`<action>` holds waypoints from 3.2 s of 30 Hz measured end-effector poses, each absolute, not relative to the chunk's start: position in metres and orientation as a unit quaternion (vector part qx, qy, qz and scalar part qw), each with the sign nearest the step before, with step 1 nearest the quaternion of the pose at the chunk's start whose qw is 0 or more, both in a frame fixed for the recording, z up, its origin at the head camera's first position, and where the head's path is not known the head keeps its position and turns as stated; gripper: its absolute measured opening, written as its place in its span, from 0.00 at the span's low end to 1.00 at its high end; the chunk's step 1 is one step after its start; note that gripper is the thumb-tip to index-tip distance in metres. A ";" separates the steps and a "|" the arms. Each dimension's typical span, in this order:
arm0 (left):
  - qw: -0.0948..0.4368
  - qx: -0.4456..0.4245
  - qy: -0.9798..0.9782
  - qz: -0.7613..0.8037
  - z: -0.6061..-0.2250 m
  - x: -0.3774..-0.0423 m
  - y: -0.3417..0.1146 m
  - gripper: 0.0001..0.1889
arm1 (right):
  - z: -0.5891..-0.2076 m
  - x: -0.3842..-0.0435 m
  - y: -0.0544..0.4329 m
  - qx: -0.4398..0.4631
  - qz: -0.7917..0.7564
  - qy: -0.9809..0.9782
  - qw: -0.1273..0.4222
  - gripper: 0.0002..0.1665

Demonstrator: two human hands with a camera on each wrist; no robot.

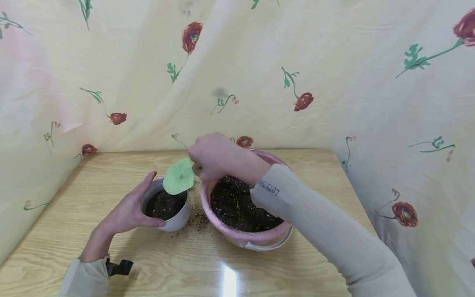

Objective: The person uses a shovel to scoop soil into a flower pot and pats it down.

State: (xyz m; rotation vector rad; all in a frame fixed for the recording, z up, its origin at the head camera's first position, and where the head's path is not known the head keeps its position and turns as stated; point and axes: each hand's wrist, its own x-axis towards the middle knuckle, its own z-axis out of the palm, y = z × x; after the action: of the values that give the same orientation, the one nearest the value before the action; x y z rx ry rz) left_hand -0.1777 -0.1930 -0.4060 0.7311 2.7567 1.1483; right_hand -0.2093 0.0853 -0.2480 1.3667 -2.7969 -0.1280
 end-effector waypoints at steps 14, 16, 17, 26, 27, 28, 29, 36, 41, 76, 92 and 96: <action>0.000 0.255 0.889 0.380 -0.417 -0.180 -0.195 0.65 | -0.240 -0.196 0.136 0.462 0.027 -0.882 0.088 0.25; 0.001 0.251 0.889 0.383 -0.418 -0.180 -0.195 0.63 | -0.242 -0.194 0.142 0.460 0.040 -0.882 0.093 0.26; 0.003 0.248 0.889 0.385 -0.419 -0.180 -0.195 0.63 | -0.242 -0.193 0.145 0.458 0.045 -0.883 0.093 0.27; 0.003 0.236 0.881 0.409 -0.424 -0.180 -0.199 0.60 | -0.246 -0.187 0.161 0.433 0.064 -0.896 0.073 0.13; -0.005 0.235 0.877 0.418 -0.424 -0.179 -0.199 0.60 | -0.246 -0.186 0.164 0.434 0.067 -0.895 0.074 0.07; -0.018 0.232 0.872 0.430 -0.424 -0.178 -0.199 0.58 | -0.246 -0.185 0.167 0.436 0.070 -0.894 0.079 0.06; -0.035 0.226 0.866 0.445 -0.423 -0.177 -0.200 0.56 | -0.246 -0.184 0.170 0.438 0.074 -0.892 0.086 0.10; -0.175 0.243 0.710 0.638 -0.413 -0.166 -0.184 0.37 | -0.250 -0.170 0.196 0.433 0.108 -0.889 0.105 0.13; -0.141 0.310 0.636 0.693 -0.404 -0.153 -0.164 0.37 | -0.256 -0.161 0.209 0.414 0.106 -0.896 0.116 0.06; -0.231 0.226 0.660 0.679 -0.410 -0.152 -0.037 0.18 | -0.308 -0.144 0.242 0.389 0.055 -0.914 0.098 0.21; -0.199 0.133 0.682 0.691 -0.414 -0.150 -0.014 0.21 | -0.314 -0.145 0.224 0.426 0.048 -0.901 0.065 0.23; -0.199 0.124 0.679 0.696 -0.415 -0.149 -0.011 0.22 | -0.320 -0.149 0.218 0.451 0.071 -0.887 0.075 0.25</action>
State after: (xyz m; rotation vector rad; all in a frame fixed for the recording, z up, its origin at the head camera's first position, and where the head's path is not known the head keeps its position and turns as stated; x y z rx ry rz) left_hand -0.1492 -0.0106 -0.4154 0.4488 2.4534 2.5144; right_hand -0.1485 0.2180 -0.3198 1.3525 -2.6605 0.2121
